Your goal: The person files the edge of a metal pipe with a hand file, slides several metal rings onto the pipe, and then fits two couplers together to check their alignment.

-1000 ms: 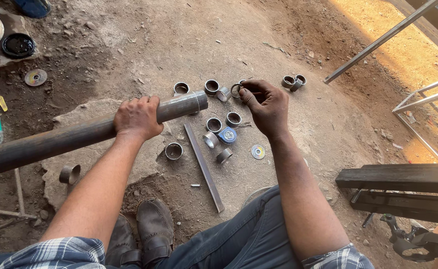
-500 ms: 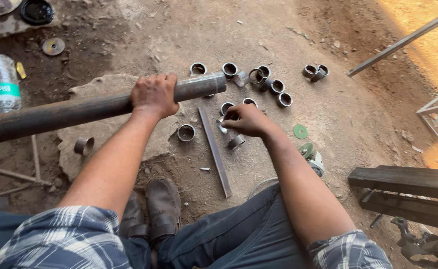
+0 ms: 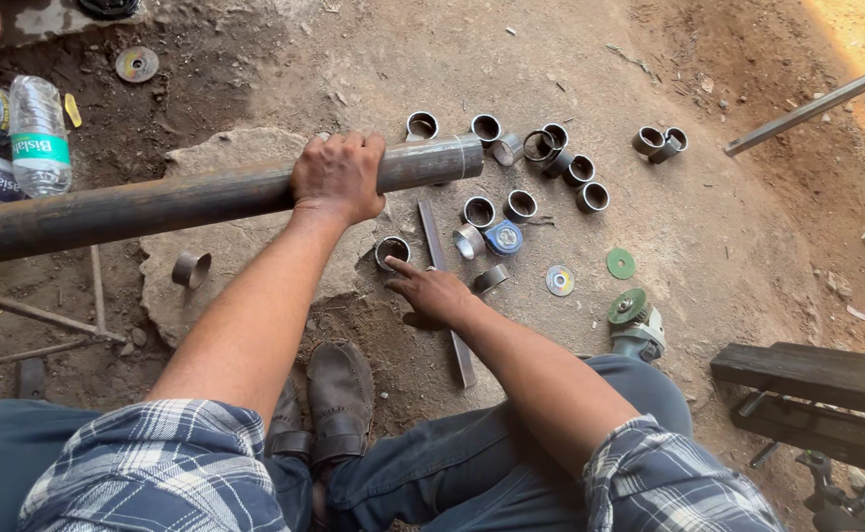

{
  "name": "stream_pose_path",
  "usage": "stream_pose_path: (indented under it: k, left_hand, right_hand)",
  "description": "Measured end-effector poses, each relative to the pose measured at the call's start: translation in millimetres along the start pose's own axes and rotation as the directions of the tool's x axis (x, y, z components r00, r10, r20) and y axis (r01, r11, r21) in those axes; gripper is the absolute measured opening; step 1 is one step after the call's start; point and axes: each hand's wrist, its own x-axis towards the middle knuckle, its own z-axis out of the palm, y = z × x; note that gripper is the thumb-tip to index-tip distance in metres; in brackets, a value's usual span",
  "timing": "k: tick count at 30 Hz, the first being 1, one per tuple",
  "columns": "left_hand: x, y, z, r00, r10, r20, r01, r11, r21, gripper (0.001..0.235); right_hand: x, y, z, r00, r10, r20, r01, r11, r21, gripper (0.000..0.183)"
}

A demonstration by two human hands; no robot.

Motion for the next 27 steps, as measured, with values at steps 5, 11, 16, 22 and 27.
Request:
stream_pose_path:
  k: [5, 11, 16, 22, 27]
  left_hand:
    - [0, -1, 1, 0.998, 0.016, -0.055, -0.015, 1.0, 0.006, 0.05]
    - [-1, 0, -3, 0.999, -0.006, 0.034, 0.006, 1.0, -0.006, 0.053]
    - [-1, 0, -3, 1.0, -0.006, 0.03, 0.005, 1.0, 0.006, 0.05]
    - [0, -1, 3, 1.0, -0.004, 0.022, 0.004, 1.0, -0.012, 0.045]
    - [-2, -1, -3, 1.0, -0.005, 0.013, 0.005, 1.0, -0.014, 0.043]
  right_hand:
    - [2, -4, 2, 0.999, -0.012, 0.03, 0.013, 1.0, -0.012, 0.072]
    - [13, 3, 12, 0.997, -0.06, -0.05, 0.058, 0.998, -0.026, 0.047]
    - [18, 9, 15, 0.998, -0.038, -0.046, 0.037, 0.999, -0.028, 0.027]
    - [8, 5, -16, 0.982, -0.059, -0.18, 0.077, 0.993, 0.093, 0.031]
    - [-21, -10, -80, 0.991, -0.007, -0.131, 0.022, 0.994, 0.111, 0.066]
